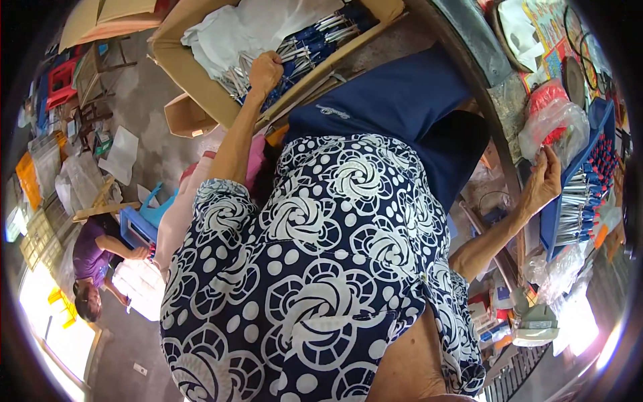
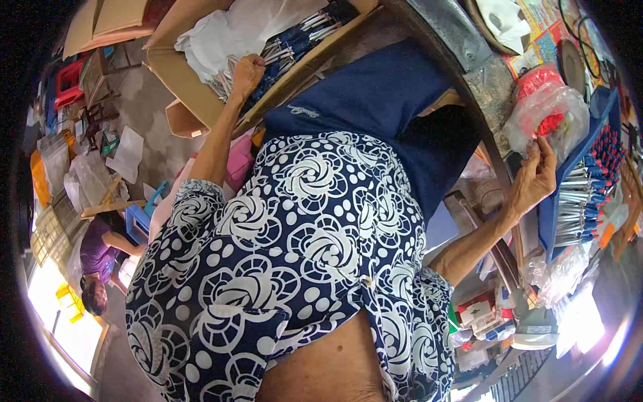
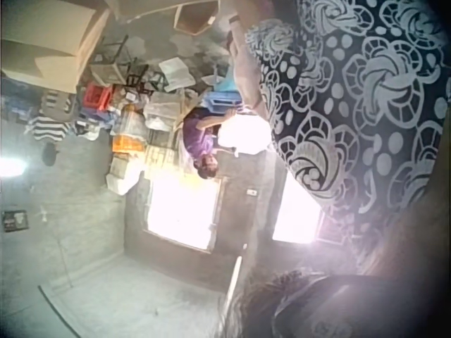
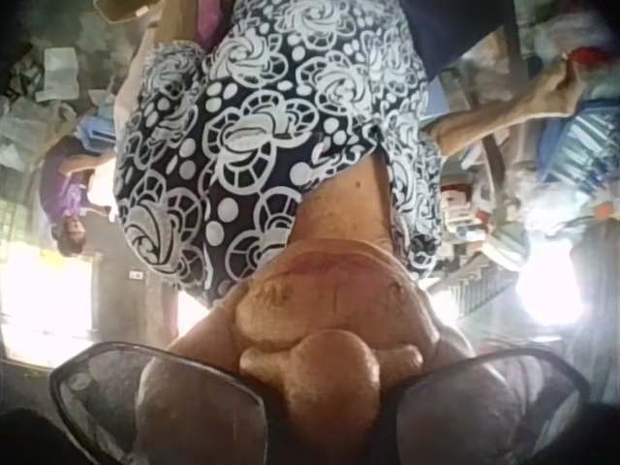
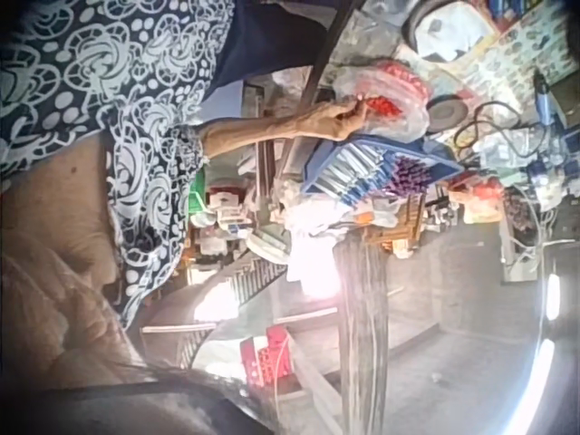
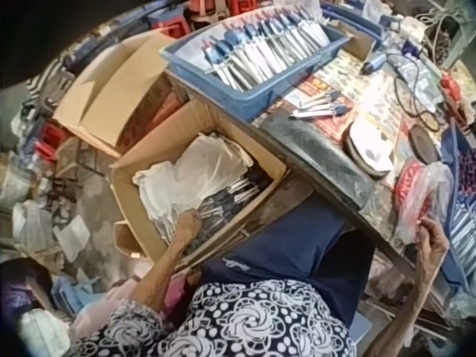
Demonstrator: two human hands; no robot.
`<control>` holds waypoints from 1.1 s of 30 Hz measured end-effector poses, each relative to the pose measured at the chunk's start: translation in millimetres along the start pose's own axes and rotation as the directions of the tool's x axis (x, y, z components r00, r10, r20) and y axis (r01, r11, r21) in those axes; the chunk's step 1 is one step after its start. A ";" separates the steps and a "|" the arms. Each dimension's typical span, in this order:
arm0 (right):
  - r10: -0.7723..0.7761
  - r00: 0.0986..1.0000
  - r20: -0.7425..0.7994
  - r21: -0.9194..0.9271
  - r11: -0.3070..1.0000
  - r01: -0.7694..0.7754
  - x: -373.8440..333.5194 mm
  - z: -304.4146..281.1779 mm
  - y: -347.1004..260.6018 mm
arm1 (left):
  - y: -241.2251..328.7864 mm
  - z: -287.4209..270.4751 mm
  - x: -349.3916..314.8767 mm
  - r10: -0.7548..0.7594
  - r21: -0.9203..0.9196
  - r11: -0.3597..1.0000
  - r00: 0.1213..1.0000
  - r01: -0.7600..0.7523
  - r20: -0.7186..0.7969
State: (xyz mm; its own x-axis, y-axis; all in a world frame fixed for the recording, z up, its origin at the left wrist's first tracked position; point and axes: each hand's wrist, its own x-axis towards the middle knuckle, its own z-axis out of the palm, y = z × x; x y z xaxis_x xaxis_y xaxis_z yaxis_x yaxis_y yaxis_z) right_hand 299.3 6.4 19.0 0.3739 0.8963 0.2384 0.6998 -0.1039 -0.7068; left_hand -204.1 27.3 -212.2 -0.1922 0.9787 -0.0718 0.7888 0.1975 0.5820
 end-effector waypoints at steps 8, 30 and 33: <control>-0.021 1.000 0.011 -0.030 0.999 0.021 -2.3 3.1 2.3 | 10.2 -8.6 -24.4 -0.132 0.138 0.984 0.975 0.109 0.177; -0.037 0.999 0.014 -0.079 0.996 0.038 -3.5 4.4 -3.1 | -18.4 -46.1 -18.2 -0.051 0.212 0.977 0.993 0.028 0.104; -0.031 0.999 0.008 -0.061 0.998 0.031 -4.6 3.2 -3.9 | -12.4 -36.0 -4.9 0.179 0.248 0.940 0.957 -0.235 0.228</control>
State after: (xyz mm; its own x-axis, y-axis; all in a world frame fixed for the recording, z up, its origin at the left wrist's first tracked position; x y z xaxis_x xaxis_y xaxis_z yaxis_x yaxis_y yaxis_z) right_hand 292.9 4.0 18.5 0.3472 0.9026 0.2547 0.7471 -0.1020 -0.6569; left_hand -233.9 18.1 -189.9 0.0905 0.9847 -0.1490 0.9313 -0.0307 0.3631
